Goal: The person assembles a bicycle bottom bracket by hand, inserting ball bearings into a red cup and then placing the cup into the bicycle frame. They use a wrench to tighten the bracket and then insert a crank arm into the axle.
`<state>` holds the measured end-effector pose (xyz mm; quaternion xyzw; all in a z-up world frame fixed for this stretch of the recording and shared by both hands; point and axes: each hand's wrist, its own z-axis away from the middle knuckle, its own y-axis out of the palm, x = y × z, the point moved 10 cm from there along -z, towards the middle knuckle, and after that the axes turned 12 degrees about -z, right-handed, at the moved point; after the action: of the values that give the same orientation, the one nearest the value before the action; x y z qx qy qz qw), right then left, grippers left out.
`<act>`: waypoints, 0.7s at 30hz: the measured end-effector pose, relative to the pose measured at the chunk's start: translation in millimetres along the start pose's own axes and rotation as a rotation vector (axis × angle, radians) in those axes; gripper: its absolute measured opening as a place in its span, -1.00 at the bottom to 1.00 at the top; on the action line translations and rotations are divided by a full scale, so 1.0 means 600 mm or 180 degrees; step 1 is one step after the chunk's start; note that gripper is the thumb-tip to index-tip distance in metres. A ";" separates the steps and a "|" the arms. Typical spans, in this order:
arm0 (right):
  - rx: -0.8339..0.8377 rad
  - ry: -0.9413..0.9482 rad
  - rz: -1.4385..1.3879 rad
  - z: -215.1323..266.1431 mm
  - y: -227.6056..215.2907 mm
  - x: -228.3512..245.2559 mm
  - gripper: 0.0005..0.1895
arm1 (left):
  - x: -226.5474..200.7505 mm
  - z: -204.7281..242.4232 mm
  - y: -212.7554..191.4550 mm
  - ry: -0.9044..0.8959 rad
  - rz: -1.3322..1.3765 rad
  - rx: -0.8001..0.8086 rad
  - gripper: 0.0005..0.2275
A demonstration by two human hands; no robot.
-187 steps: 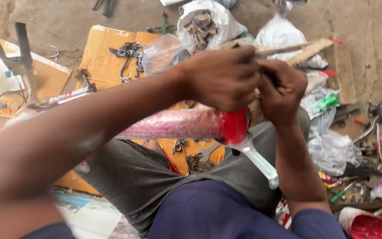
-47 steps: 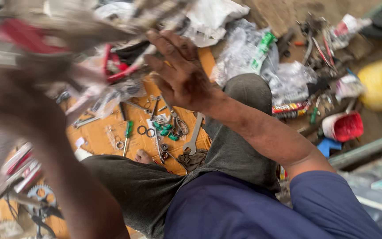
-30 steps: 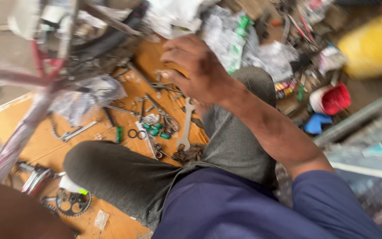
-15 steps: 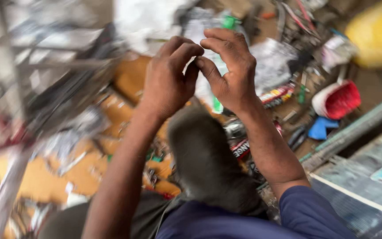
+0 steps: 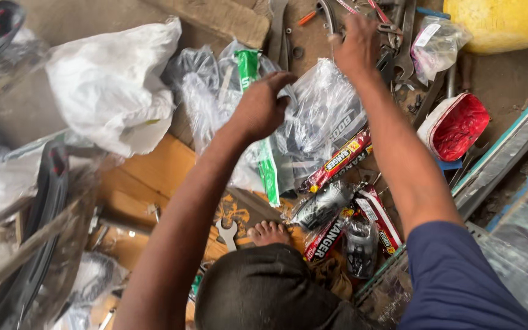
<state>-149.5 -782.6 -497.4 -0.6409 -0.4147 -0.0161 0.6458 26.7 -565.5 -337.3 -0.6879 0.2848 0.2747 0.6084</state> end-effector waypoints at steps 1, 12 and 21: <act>-0.0135 0.0137 0.0366 -0.016 -0.004 -0.052 -0.42 | 0.004 -0.001 0.012 -0.0105 0.0014 0.0028 -0.65; 0.0747 0.1083 0.1028 -0.021 -0.041 -0.221 -0.53 | 0.128 0.133 0.003 -0.1353 0.0319 0.0336 -0.78; 0.0393 0.1976 -0.3556 0.085 -0.032 0.059 -0.82 | 0.083 0.312 -0.159 -0.1840 0.0718 -0.0642 -0.78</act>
<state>-163.1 -724.8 -470.6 -0.2555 -0.4800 -0.5109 0.6658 124.3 -372.8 -329.1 -0.6024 0.1461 0.5511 0.5586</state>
